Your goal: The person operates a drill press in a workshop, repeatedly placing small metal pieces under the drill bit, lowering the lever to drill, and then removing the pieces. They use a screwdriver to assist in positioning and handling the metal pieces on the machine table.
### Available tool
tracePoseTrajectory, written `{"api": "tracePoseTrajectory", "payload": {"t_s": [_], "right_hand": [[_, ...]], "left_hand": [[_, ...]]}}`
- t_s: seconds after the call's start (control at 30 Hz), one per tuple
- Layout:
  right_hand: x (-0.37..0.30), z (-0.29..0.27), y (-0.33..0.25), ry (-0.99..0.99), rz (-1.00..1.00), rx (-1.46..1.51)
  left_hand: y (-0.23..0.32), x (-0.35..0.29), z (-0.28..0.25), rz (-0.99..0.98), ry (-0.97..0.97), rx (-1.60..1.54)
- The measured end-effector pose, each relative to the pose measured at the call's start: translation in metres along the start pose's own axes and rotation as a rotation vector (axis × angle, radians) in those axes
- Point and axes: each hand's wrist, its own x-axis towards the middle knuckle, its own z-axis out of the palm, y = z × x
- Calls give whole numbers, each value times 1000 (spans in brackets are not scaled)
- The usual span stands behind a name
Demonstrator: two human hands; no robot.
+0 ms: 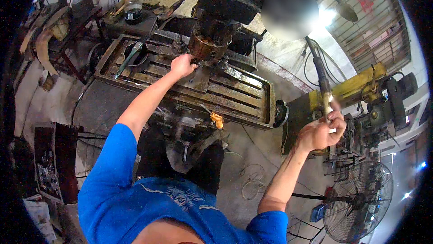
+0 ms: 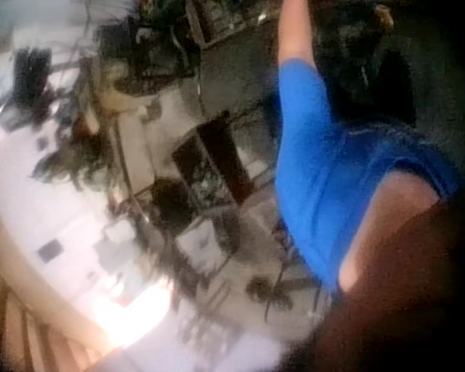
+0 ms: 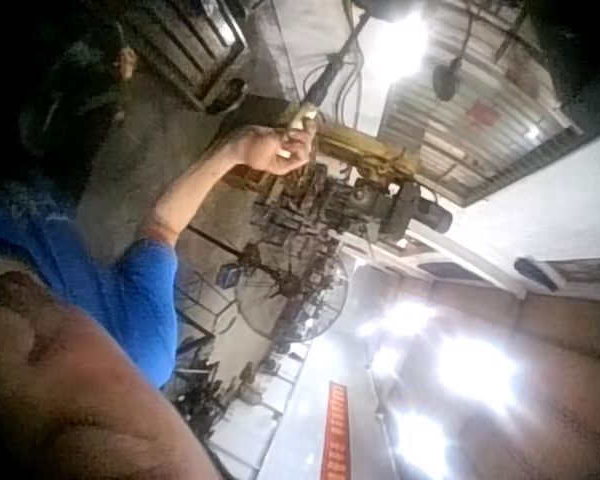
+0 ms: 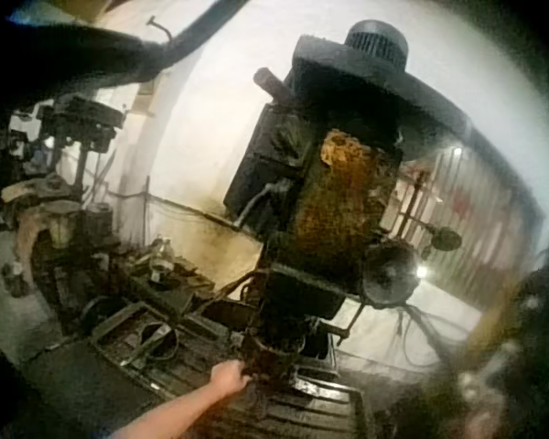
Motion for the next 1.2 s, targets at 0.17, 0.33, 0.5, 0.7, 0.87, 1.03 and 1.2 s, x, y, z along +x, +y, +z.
{"api": "tracePoseTrajectory", "payload": {"t_s": [0.17,0.33,0.5,0.7,0.87,1.03,1.2], "right_hand": [[6,2,-7,-59,90,45],[5,-1,-10,-44,139,124],[10,4,-12,3,109,137],[10,5,-11,1,114,136],[10,2,-13,-16,113,104],[14,3,-14,-11,91,137],[15,4,-14,-12,122,139]], "left_hand": [[-16,0,-11,32,-10,-76],[-32,-44,-94,116,113,118],[-81,-99,-177,0,300,449],[-136,-111,-163,-14,133,551],[-124,-121,-177,19,309,457],[-110,-130,-199,10,241,450],[-119,-120,-198,30,150,575]]}}
